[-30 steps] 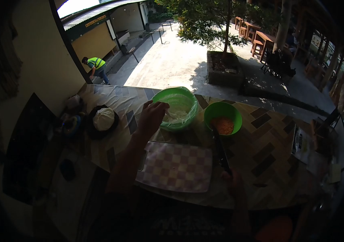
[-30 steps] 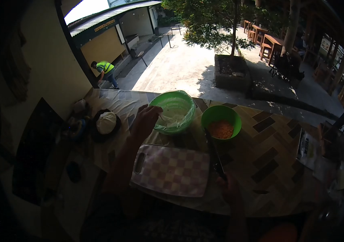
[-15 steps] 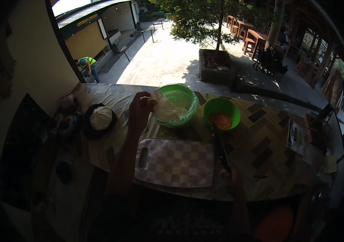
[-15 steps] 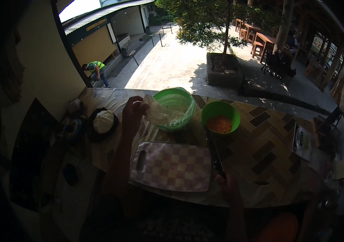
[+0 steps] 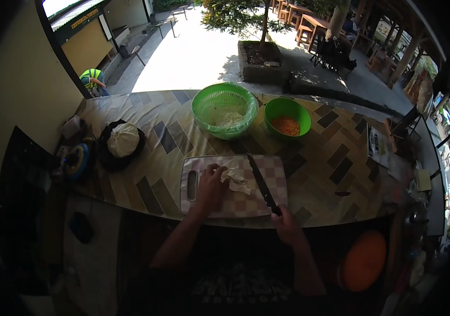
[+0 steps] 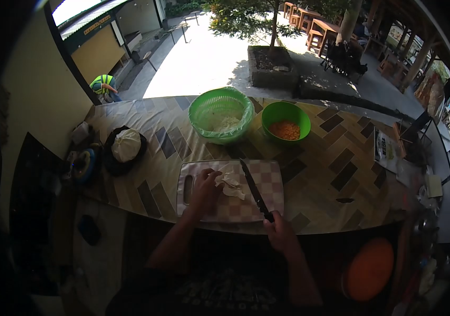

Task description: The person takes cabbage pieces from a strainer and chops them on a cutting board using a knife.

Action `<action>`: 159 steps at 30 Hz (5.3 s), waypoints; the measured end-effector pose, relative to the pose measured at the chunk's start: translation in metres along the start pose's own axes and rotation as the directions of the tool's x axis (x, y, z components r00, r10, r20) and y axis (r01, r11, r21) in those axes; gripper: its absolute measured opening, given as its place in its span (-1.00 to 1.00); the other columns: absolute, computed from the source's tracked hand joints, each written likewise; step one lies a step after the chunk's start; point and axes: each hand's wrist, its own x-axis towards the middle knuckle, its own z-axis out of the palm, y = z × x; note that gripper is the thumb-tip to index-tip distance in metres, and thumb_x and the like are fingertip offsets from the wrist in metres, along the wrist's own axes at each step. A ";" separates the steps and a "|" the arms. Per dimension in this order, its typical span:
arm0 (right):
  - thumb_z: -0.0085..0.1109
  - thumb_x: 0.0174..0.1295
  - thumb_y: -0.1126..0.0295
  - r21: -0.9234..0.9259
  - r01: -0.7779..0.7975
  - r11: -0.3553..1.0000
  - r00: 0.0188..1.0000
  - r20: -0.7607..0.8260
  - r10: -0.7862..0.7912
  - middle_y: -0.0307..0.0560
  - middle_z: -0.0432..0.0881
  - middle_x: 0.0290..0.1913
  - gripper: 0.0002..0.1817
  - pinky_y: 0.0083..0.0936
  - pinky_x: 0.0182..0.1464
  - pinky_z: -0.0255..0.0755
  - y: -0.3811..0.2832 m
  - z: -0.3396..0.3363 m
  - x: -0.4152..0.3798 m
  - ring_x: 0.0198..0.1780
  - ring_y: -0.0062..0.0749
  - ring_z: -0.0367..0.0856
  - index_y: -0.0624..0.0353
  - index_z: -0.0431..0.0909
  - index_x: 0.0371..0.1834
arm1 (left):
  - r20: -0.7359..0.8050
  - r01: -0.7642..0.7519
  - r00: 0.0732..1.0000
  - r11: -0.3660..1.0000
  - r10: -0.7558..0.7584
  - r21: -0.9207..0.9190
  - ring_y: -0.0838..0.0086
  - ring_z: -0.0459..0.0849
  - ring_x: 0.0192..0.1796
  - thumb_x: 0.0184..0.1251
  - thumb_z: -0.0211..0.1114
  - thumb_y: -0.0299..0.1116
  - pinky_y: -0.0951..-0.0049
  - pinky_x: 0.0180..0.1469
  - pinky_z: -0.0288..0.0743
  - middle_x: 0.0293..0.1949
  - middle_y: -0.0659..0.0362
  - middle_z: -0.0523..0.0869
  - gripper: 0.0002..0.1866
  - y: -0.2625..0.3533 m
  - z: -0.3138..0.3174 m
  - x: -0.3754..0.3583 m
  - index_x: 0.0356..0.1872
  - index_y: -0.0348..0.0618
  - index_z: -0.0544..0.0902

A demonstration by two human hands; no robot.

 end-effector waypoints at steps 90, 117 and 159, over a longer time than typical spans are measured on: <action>0.05 0.58 0.11 -0.126 0.240 0.962 0.930 0.312 -0.191 0.33 0.71 -0.30 -0.66 0.17 -0.10 0.51 0.032 -0.095 0.039 -0.15 0.40 0.68 0.20 0.53 0.00 | 0.015 -0.148 0.989 0.949 0.150 0.277 0.11 0.73 0.01 0.23 0.52 -0.36 0.13 0.09 0.59 -0.11 0.11 0.75 -0.82 0.040 -0.007 0.027 -0.21 -0.18 0.75; 0.00 0.63 0.16 0.100 -0.019 0.995 0.998 0.069 0.012 -0.05 0.62 -0.44 -0.66 -0.31 -0.26 0.47 0.020 -0.085 -0.001 -0.38 -0.30 0.60 0.27 0.50 -0.12 | -0.087 -0.048 0.994 0.968 0.072 0.248 -0.03 0.54 0.29 0.36 0.42 -0.28 -0.01 0.43 0.30 0.18 -0.03 0.64 -0.54 0.047 -0.004 -0.029 0.24 -0.17 0.63; 0.06 0.60 0.13 0.184 -0.076 0.980 0.979 -0.173 0.108 -0.08 0.63 -0.45 -0.64 -0.31 -0.22 0.49 0.023 -0.050 0.009 -0.38 -0.33 0.65 0.27 0.52 -0.12 | 0.432 0.121 0.892 0.854 0.130 -0.506 0.38 0.71 -0.07 0.58 0.31 -0.39 0.27 0.01 0.56 -0.18 0.03 0.74 -0.73 0.075 0.057 0.025 0.15 -0.13 0.47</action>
